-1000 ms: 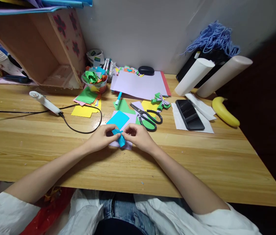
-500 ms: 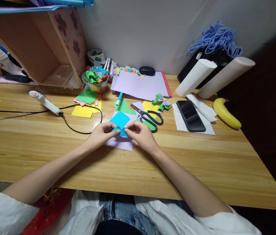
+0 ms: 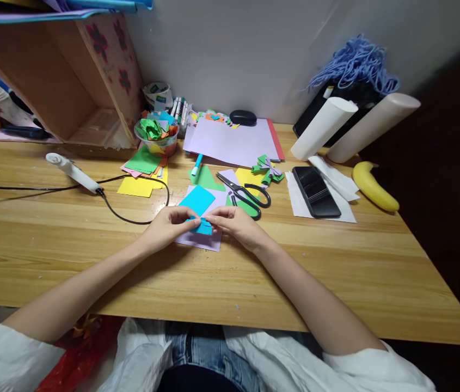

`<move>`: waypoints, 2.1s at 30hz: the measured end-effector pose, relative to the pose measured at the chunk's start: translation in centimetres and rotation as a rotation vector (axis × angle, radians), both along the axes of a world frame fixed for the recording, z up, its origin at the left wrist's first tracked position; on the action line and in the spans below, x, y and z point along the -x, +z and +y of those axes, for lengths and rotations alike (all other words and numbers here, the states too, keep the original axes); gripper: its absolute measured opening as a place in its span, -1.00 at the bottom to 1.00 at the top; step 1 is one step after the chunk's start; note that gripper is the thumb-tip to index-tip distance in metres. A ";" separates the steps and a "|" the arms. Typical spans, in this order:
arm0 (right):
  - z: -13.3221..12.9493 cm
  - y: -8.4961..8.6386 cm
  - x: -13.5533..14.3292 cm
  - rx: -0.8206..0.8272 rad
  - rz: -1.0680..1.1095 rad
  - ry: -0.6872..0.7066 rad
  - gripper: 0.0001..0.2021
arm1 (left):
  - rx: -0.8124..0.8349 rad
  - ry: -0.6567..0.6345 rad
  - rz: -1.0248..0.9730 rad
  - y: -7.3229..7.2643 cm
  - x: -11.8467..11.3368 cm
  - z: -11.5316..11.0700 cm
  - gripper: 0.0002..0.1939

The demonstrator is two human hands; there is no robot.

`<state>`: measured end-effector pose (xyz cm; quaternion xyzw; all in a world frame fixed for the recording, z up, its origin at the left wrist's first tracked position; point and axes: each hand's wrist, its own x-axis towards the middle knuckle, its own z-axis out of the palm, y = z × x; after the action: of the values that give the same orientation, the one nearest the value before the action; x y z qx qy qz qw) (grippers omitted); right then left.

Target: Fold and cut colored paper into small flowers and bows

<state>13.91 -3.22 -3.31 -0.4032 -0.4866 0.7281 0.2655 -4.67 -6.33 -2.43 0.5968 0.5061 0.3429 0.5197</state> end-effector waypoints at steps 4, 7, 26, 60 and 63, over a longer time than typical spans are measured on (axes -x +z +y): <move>0.1 -0.1 -0.1 0.014 0.003 0.067 -0.81 | -0.022 -0.028 0.055 0.3 -0.1 -0.2 -0.76; 0.0 0.1 -0.3 0.009 -0.034 0.116 -0.79 | -0.044 -0.049 0.124 0.6 -0.1 -0.3 -0.75; 0.0 1.0 -0.6 -0.099 -0.113 0.261 -0.79 | 0.002 -0.182 0.060 0.2 0.5 0.2 -0.76; 0.0 0.9 -0.5 0.032 -0.032 0.173 -0.80 | -0.004 -0.085 0.085 0.8 0.3 0.2 -0.72; 0.0 0.7 -0.5 0.060 -0.010 0.188 -0.81 | -0.007 -0.097 0.096 0.9 0.3 0.2 -0.71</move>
<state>14.40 -3.20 -2.62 -0.3670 -0.5019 0.7619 0.1813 -4.96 -6.13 -1.54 0.6383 0.4997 0.2899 0.5087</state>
